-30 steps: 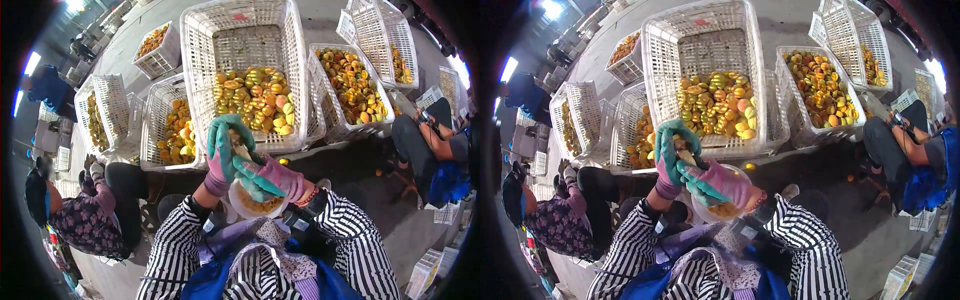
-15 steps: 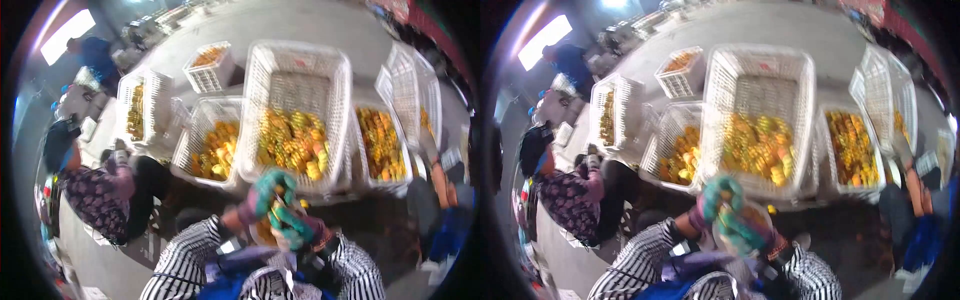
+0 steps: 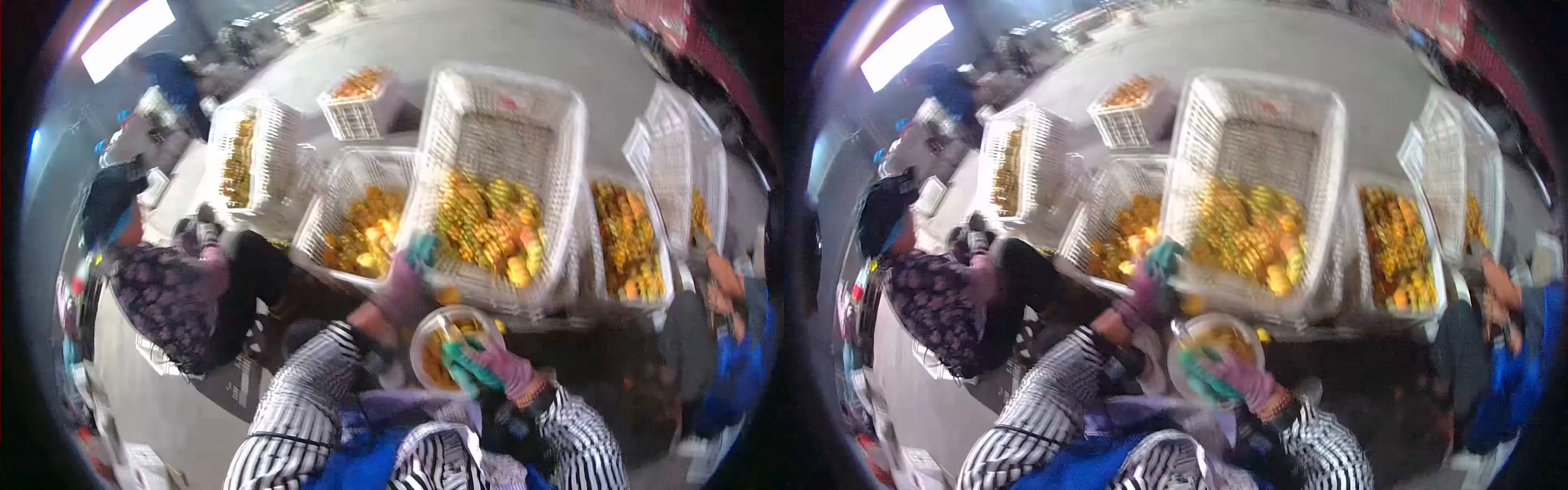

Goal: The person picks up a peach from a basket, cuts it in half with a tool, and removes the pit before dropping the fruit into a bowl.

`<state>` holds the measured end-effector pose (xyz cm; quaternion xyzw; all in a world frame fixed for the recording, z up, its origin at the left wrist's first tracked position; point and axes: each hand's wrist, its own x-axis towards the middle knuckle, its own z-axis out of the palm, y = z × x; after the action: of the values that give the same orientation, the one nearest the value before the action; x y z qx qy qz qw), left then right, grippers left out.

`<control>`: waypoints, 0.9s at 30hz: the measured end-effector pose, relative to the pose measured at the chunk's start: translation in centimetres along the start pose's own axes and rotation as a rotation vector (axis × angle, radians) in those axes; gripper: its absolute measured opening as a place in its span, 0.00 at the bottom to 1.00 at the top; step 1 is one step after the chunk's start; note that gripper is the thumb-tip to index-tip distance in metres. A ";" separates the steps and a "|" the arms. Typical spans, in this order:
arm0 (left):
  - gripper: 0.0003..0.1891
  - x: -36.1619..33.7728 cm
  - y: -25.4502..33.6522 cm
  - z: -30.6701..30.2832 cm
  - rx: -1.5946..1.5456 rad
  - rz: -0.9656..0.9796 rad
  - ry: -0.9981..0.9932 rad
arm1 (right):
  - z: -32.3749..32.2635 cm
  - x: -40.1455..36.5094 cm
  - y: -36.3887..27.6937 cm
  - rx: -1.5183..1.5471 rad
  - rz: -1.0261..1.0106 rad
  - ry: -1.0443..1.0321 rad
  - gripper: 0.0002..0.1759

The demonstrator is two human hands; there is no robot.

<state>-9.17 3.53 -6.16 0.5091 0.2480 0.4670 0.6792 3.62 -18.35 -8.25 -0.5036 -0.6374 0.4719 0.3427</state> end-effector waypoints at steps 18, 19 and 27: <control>0.25 13.6 -13.1 13.9 1.565 0.594 -0.888 | -4.9 -3.8 -1.6 -0.390 0.424 0.437 0.30; 0.22 14.2 -15.2 13.8 1.614 0.487 -0.885 | -5.1 -3.8 -1.2 -0.385 0.400 0.494 0.31; 0.21 15.3 -16.6 10.8 1.298 0.360 -0.646 | -6.5 -4.1 -2.6 -0.207 0.309 0.698 0.31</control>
<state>12.73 11.40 -15.52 0.9522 0.1749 0.1581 0.1941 9.78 -20.75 -3.53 -0.7558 -0.4434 0.2515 0.4110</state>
